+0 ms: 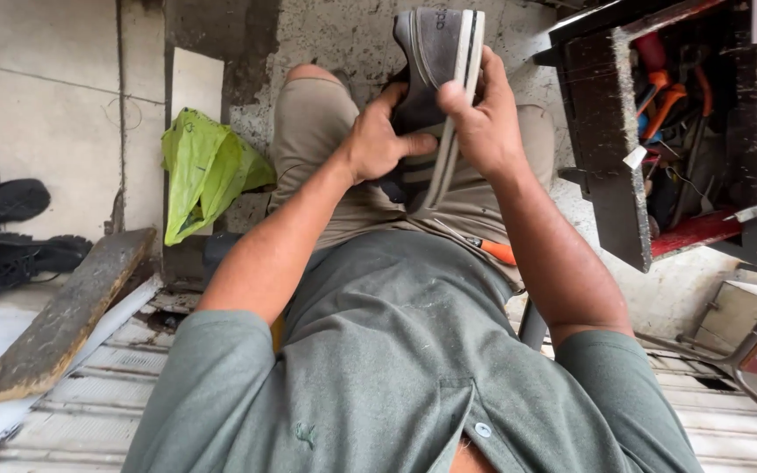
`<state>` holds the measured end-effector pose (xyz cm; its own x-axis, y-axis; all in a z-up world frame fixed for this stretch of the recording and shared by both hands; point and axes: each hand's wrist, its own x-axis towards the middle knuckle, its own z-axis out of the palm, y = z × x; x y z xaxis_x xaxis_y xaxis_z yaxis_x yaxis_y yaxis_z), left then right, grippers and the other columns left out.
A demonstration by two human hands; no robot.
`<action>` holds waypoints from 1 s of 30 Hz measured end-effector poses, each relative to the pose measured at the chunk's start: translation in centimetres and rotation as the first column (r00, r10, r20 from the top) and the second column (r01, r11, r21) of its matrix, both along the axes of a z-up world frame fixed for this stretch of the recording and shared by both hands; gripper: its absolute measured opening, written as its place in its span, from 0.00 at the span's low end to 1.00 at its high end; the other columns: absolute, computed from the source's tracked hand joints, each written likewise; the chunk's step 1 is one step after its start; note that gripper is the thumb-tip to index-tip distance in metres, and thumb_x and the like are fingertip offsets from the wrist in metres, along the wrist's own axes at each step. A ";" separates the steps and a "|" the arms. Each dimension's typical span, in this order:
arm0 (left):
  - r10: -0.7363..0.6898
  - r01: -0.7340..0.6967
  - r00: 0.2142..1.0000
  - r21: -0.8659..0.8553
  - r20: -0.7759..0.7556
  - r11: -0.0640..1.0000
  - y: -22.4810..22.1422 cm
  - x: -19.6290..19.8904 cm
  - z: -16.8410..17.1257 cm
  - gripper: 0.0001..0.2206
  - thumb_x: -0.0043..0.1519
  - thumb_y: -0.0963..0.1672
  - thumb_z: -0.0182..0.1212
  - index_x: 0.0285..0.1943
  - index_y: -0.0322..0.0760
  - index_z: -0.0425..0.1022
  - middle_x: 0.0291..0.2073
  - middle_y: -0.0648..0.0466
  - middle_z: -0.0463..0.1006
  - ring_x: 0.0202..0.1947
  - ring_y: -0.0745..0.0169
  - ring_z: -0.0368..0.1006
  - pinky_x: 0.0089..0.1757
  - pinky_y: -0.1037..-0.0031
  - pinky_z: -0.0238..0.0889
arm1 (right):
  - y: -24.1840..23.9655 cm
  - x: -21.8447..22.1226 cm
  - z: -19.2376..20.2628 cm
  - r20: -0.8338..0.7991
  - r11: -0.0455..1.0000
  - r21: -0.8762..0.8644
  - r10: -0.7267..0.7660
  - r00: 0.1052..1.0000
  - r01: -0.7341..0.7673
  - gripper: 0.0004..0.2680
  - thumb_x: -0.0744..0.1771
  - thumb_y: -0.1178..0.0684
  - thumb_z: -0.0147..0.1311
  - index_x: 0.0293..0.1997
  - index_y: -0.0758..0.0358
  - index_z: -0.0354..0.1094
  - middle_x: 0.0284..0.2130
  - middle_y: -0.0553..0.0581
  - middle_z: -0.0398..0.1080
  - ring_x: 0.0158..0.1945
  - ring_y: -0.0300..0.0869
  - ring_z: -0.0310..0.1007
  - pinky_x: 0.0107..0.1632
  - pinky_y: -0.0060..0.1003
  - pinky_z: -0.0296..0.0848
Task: Hand-stitching the sole of a sneaker using an awl and thread in a repair shop.
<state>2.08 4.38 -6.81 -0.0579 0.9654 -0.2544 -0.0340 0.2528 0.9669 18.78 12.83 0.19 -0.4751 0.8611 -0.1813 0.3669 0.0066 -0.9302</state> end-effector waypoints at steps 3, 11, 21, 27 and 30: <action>-0.021 0.047 0.718 -0.018 0.696 0.999 -1.6 0.2 -3.5 0.21 0.58 0.40 0.73 0.59 0.33 0.72 0.51 0.49 0.81 0.51 0.53 0.78 0.49 0.64 0.77 | -0.8 0.0 2.9 -0.414 0.945 0.026 0.306 0.857 -0.325 0.27 0.72 0.33 0.47 0.75 0.64 0.49 0.61 0.61 0.66 0.61 0.44 0.67 0.66 0.43 0.72; 0.058 0.097 0.609 -0.147 0.791 0.984 -2.2 -1.0 -4.5 0.19 0.59 0.44 0.73 0.56 0.42 0.69 0.37 0.55 0.70 0.33 0.63 0.64 0.32 0.74 0.59 | -4.1 2.7 -6.5 -0.594 0.831 -0.475 -0.061 0.802 -0.289 0.29 0.66 0.37 0.65 0.70 0.57 0.56 0.51 0.54 0.71 0.51 0.42 0.73 0.57 0.41 0.77; 0.123 -0.156 0.961 0.119 0.249 0.981 -2.4 -0.8 0.6 0.17 0.58 0.46 0.68 0.53 0.35 0.74 0.47 0.52 0.80 0.49 0.60 0.75 0.52 0.69 0.71 | -6.3 3.1 -2.2 -0.321 0.995 -0.098 -0.045 0.946 0.015 0.30 0.66 0.44 0.67 0.69 0.61 0.47 0.47 0.65 0.73 0.51 0.48 0.77 0.57 0.39 0.78; -0.040 0.013 0.979 0.135 0.198 0.991 -2.2 -1.8 2.1 0.21 0.57 0.46 0.71 0.54 0.28 0.75 0.50 0.46 0.81 0.51 0.55 0.78 0.52 0.67 0.76 | -6.3 3.1 -2.6 -0.302 0.996 -0.085 -0.011 0.953 -0.016 0.31 0.67 0.43 0.65 0.71 0.64 0.46 0.49 0.66 0.73 0.52 0.49 0.78 0.59 0.40 0.79; -0.078 0.034 0.946 0.142 0.313 0.989 -2.2 -1.9 0.8 0.16 0.59 0.44 0.69 0.52 0.28 0.76 0.48 0.48 0.81 0.50 0.59 0.77 0.51 0.69 0.75 | -6.4 3.3 -3.5 -0.297 0.985 -0.169 -0.031 0.954 -0.020 0.31 0.67 0.44 0.65 0.73 0.64 0.46 0.46 0.64 0.73 0.51 0.47 0.78 0.57 0.38 0.79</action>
